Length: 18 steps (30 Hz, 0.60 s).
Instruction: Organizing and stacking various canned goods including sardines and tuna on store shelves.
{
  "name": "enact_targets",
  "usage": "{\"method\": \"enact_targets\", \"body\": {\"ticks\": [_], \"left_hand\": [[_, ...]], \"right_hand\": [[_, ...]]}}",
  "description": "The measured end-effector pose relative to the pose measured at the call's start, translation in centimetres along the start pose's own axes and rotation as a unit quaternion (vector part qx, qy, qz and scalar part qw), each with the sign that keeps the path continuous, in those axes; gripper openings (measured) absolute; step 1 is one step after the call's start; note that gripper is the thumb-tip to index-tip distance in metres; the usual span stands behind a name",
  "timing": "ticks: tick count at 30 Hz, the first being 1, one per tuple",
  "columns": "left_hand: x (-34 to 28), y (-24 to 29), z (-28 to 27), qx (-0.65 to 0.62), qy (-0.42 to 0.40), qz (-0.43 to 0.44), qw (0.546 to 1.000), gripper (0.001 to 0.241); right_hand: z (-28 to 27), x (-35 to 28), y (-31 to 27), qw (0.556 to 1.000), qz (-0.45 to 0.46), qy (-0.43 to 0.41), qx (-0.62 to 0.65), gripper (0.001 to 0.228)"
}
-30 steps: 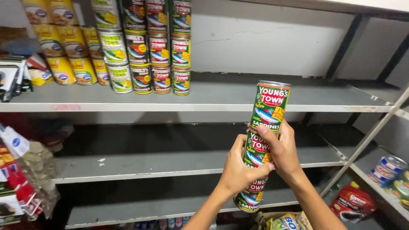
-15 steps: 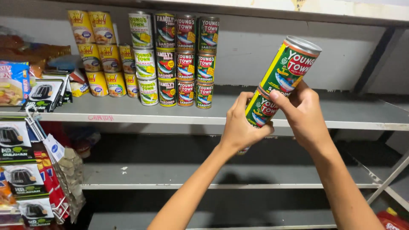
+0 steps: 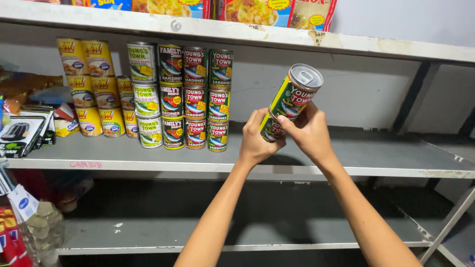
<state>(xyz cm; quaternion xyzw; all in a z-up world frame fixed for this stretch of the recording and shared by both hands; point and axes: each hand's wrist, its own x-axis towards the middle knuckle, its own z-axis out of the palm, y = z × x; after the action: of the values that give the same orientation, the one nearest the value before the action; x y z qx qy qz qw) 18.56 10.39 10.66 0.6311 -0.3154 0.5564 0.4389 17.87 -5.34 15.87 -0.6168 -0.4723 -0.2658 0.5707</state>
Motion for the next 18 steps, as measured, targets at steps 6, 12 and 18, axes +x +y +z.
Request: {"method": "enact_targets", "body": {"ticks": [6, 12, 18], "left_hand": [[-0.3, -2.1, 0.4, 0.018, -0.019, -0.071, 0.997, 0.064], [-3.0, -0.5, -0.2, 0.105, 0.016, -0.053, 0.993, 0.07], [-4.3, 0.5, -0.6, 0.343, -0.107, 0.032, 0.933, 0.035]], "right_hand": [[0.3, 2.0, 1.9, 0.999, 0.015, -0.009, 0.028, 0.038], [0.7, 5.0, 4.9, 0.997, 0.062, 0.012, 0.032, 0.033], [2.2, 7.4, 7.7, 0.991, 0.121, -0.018, 0.061, 0.035]]}}
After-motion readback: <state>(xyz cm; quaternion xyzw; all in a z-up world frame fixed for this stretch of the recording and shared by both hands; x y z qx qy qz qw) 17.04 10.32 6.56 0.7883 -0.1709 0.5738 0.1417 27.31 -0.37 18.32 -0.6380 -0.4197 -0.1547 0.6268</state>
